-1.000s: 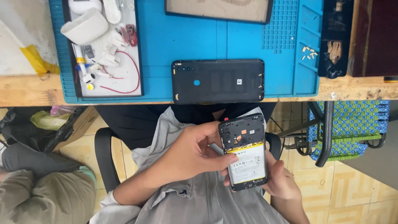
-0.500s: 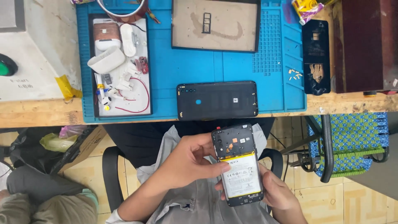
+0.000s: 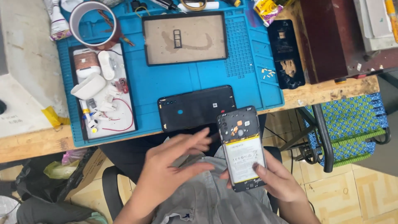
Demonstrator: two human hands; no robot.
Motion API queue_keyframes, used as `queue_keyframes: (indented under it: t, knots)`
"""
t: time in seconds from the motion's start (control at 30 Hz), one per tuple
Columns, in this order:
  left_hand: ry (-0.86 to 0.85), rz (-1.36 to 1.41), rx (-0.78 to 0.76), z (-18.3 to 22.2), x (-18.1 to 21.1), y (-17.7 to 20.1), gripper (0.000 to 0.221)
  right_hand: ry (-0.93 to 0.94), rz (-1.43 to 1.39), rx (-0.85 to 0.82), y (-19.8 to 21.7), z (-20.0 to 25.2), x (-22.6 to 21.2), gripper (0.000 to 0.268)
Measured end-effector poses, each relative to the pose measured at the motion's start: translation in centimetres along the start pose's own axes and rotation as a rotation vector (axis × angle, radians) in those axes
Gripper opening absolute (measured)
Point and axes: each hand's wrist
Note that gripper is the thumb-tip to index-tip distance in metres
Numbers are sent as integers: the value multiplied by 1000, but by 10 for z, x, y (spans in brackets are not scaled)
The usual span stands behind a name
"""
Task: A person performs a detailed repair on a smartphone, including applying adhesive, curing it with UV light, and reassembling the internal frame and back cover.
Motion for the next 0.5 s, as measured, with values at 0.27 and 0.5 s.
queue_keyframes:
  t: [0.27,0.5]
  knots:
    - [-155,-1394,-19,-21,23,66,101,125,183,90,20,-3,-29,59]
    - [-146,-1502,-131,-43,24,82,118,180,283,134,20,-14,-39,59]
Point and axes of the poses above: each hand's wrist, its own z-axis away from the middle knuckle, its own y-axis out of the back of the hand, x = y × z, and after that the axes turned 6 degrees about -x, right-handed
